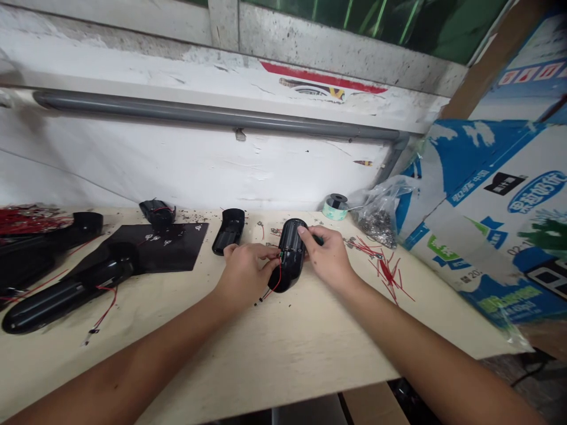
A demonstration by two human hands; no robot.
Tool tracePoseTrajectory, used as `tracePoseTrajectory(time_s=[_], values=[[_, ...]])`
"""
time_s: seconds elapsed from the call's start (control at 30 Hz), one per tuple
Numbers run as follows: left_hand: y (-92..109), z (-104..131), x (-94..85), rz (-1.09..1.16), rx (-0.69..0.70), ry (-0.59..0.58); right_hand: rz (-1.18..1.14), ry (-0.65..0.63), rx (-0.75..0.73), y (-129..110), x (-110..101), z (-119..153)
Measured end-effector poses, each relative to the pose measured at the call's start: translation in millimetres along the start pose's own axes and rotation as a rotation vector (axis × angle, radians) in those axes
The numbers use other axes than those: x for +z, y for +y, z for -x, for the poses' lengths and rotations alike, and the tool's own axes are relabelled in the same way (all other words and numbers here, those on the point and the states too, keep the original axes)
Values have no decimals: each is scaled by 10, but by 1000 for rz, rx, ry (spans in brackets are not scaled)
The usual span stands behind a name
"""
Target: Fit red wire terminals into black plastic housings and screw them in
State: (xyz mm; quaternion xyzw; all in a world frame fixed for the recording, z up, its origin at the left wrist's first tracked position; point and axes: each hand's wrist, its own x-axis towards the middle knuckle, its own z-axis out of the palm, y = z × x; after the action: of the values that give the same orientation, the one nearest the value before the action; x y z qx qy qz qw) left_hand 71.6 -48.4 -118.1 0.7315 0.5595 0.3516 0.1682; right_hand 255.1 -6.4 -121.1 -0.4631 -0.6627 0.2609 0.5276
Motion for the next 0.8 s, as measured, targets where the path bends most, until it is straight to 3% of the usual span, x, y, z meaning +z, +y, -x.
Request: tracePoseTrajectory(time_s=[0.37, 0.6, 0.8], values=[[-2, -2, -27, -42, 48, 20, -41, -42, 71, -5, 6, 6], [14, 5, -36, -35, 57, 69, -2, 0, 20, 10, -7, -5], [35, 19, -45, -83, 109, 43, 22, -2, 10, -5, -6, 3]])
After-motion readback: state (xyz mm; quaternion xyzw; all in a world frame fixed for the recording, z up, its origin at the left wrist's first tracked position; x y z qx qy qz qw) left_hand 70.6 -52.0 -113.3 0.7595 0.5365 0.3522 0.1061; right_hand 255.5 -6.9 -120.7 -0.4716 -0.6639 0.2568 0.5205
